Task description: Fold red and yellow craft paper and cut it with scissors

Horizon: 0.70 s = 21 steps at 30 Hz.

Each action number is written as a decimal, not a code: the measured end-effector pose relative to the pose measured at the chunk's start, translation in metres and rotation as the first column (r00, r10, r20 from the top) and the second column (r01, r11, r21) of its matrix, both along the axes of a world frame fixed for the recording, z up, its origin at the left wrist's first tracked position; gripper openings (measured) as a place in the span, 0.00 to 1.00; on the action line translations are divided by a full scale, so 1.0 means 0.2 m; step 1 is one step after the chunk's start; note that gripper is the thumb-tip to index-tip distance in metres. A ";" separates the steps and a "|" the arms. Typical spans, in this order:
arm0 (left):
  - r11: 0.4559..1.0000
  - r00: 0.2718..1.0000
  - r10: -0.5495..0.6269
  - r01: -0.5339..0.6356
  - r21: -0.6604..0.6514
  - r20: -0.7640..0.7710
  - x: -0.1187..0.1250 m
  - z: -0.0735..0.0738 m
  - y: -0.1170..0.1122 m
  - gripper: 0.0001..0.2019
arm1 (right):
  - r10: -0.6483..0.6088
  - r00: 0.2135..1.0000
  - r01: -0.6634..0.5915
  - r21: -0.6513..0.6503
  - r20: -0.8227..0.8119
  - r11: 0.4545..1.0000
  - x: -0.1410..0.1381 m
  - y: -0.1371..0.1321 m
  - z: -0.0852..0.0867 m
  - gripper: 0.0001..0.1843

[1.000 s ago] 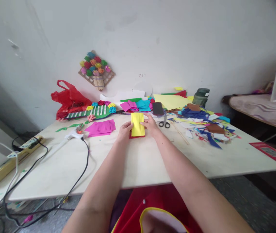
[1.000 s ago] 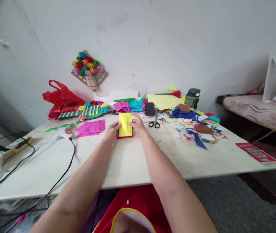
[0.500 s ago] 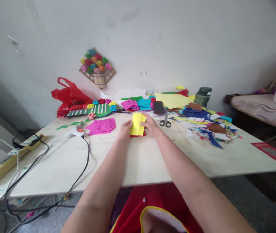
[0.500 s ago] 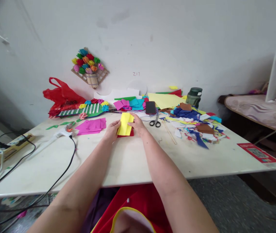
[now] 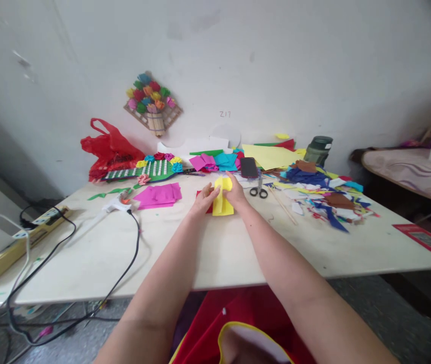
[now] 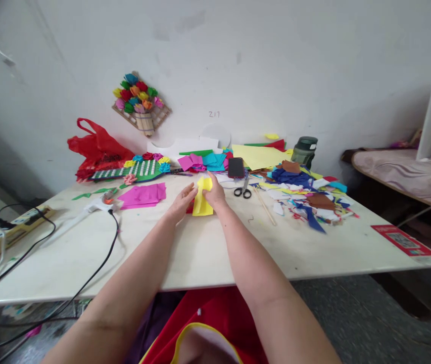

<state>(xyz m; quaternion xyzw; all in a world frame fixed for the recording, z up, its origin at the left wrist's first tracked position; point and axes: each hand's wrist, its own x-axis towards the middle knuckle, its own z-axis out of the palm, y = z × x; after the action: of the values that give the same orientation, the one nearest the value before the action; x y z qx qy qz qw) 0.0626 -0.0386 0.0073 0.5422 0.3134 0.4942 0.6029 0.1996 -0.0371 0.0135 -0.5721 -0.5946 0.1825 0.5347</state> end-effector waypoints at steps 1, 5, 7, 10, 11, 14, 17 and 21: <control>1.000 1.000 0.014 -0.014 0.001 -0.005 0.00 0.00 0.00 0.35 | -0.051 0.996 0.052 -0.023 0.076 0.998 0.00 -0.01 0.01 0.38; 0.992 0.992 -0.126 0.126 0.024 -0.006 0.01 0.00 0.00 0.33 | -0.179 0.919 0.226 -0.099 0.351 0.969 -0.03 -0.04 0.05 0.37; 0.973 0.974 -0.228 0.228 0.042 0.005 0.01 -0.01 0.00 0.29 | -0.190 0.869 0.259 -0.092 0.457 0.961 -0.04 -0.05 0.06 0.37; 0.952 0.950 -0.307 0.306 0.013 0.065 0.02 -0.02 0.00 0.25 | -0.183 0.813 0.258 -0.061 0.552 0.964 -0.06 -0.06 0.07 0.38; 0.955 0.951 -0.296 0.298 -0.011 0.089 0.02 -0.02 0.01 0.25 | -0.175 0.805 0.248 -0.055 0.566 0.967 -0.06 -0.06 0.07 0.39; 0.973 0.972 -0.200 0.213 -0.094 0.126 0.02 -0.03 0.02 0.22 | -0.135 0.839 0.185 -0.042 0.527 0.982 -0.06 -0.06 0.05 0.39; 0.981 0.988 -0.092 0.112 -0.158 0.127 0.02 -0.03 0.04 0.17 | -0.070 0.939 0.072 0.007 0.336 0.997 -0.04 -0.03 0.02 0.39; 0.987 0.988 0.077 -0.056 -0.154 0.137 0.00 -0.04 0.07 0.12 | -0.027 0.996 0.023 0.047 0.091 0.999 -0.01 0.00 -0.01 0.37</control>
<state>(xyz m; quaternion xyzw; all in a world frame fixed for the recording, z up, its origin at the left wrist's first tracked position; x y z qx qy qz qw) 0.0634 -0.0248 -0.0017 0.4480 0.3234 0.5268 0.6459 0.1967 -0.0376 0.0116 -0.5747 -0.6154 0.1359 0.5221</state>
